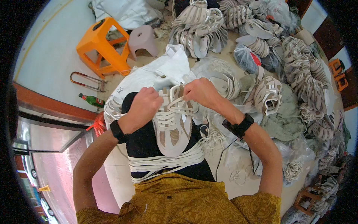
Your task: Lacing a white and tan sneaker while sitting among many shoe components.
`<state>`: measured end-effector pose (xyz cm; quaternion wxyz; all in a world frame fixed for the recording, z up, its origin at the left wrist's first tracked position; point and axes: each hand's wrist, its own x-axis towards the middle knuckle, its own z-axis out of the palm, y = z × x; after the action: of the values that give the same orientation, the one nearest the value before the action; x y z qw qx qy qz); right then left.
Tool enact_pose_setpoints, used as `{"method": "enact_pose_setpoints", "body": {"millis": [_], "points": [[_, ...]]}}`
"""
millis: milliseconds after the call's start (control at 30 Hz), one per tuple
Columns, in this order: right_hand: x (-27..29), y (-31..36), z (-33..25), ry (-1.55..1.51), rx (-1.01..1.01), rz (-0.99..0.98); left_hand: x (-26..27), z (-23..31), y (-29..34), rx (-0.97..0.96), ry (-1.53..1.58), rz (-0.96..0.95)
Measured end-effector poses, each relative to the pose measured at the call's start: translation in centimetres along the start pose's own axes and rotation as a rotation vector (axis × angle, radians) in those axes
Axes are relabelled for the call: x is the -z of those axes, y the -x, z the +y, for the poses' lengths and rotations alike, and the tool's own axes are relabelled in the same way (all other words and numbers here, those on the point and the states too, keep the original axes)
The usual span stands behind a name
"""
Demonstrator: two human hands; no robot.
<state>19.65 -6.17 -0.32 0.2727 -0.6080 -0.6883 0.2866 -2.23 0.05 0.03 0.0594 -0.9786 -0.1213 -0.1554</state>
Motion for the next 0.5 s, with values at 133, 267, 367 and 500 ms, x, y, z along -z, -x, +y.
{"method": "enact_pose_setpoints", "body": {"millis": [133, 267, 367, 500], "points": [[0.1, 0.9, 0.7, -0.027, -0.06, -0.005, -0.4, 0.9, -1.0, -0.013, -0.048, -0.126], [0.1, 0.8, 0.7, -0.045, -0.029, -0.02, -0.1, 1.5, -1.1, -0.106, -0.145, -0.197], [-0.1, 0.6, 0.5, -0.07, -0.04, -0.01, -0.2, 1.7, -1.0, -0.077, -0.201, -0.291], [-0.2, 0.6, 0.7, -0.061, -0.009, 0.012, -0.2, 1.8, -1.4, -0.141, -0.237, -0.29]]}}
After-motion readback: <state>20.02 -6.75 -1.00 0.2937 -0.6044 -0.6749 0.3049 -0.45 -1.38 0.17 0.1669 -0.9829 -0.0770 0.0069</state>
